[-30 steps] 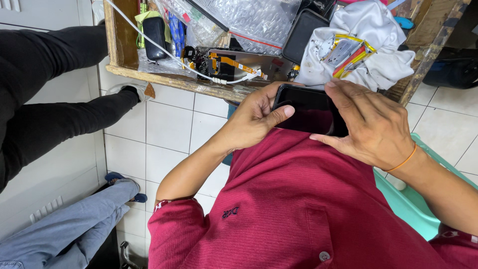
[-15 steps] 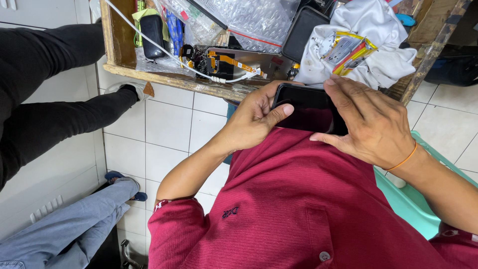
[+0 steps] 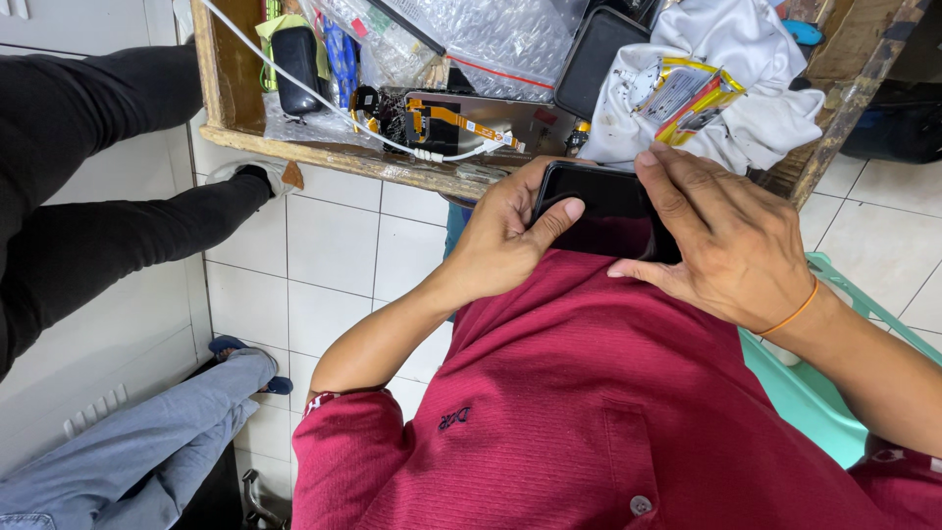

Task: The person applies adhesive from a tube to the edges of a mobile phone and presses a screen onto the frame. They use a cloth to wipe excess material from the device.

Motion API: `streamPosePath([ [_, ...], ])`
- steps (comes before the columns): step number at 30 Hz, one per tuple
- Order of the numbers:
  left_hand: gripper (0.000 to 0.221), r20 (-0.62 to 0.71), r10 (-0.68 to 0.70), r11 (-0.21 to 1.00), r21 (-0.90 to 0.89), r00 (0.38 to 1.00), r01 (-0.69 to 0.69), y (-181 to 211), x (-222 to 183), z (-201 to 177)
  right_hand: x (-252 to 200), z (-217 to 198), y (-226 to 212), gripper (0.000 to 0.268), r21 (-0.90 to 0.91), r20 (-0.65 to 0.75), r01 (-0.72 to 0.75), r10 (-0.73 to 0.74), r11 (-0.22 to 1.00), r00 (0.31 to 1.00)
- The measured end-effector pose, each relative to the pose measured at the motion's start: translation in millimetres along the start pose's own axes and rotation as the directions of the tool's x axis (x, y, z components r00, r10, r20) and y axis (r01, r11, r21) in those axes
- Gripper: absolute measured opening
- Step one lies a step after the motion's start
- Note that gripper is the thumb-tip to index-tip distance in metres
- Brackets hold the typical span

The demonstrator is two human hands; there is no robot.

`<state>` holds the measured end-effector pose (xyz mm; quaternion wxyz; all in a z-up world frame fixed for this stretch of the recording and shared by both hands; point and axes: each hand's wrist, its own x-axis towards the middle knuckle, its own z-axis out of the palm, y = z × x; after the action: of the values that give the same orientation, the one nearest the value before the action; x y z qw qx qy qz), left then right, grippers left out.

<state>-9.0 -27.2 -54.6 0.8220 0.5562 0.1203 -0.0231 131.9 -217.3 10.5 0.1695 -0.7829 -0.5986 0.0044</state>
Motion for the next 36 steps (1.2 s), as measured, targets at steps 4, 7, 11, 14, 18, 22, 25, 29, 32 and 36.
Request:
streamPosePath([
  [4, 0.032, 0.007, -0.006, 1.000, -0.009, 1.000, 0.006, 2, -1, -1, -2, 0, 0, 0.092, 0.010, 0.032, -0.018, 0.017, 1.000, 0.999],
  [7, 0.033, 0.018, -0.008, 1.000, -0.007, 1.000, 0.008, 6, -1, -3, -4, -2, -2, 0.098, 0.003, 0.056, -0.024, 0.024, 1.000, 0.998],
  [11, 0.034, 0.022, -0.039, 0.999, -0.009, 0.999, 0.039, 16, -7, -5, -5, -15, 2, 0.109, 0.027, -0.079, -0.026, 0.028, 0.999, 0.996],
  [14, 0.035, 0.014, -0.065, 0.997, -0.040, 0.998, 0.066, 27, -18, -8, -20, -26, 5, 0.095, 0.769, -0.018, -0.229, 0.379, 0.597, 0.925],
  [18, 0.034, 0.012, 0.011, 1.000, 0.006, 1.000, -0.011, 33, -30, -10, -37, -20, 16, 0.065, 0.854, 0.394, -0.479, 0.350, 0.201, 0.850],
  [22, 0.031, -0.024, 0.054, 0.998, 0.031, 0.998, -0.054, 27, -33, -9, -46, -14, 8, 0.041, 0.787, 0.362, -0.511, 0.411, 0.346, 0.836],
  [25, 0.029, -0.088, 0.062, 0.995, 0.089, 0.994, -0.054, 24, -35, -6, -45, -12, 4, 0.035, 0.733, 0.311, -0.516, 0.455, 0.444, 0.834],
  [29, 0.028, -0.154, 0.104, 0.969, 0.239, 0.983, -0.065, 26, -37, -2, -45, -11, 1, 0.034, 0.713, 0.151, -0.410, 0.446, 0.569, 0.882],
  [32, 0.028, -0.147, 0.170, 0.937, 0.332, 0.974, -0.113, 30, -36, 0, -47, -9, 1, 0.032, 0.698, 0.067, -0.340, 0.415, 0.631, 0.907],
  [36, 0.029, -0.142, 0.231, 0.907, 0.388, 0.963, -0.160, 33, -36, 1, -47, -9, 0, 0.031, 0.702, 0.073, -0.335, 0.404, 0.628, 0.912],
])
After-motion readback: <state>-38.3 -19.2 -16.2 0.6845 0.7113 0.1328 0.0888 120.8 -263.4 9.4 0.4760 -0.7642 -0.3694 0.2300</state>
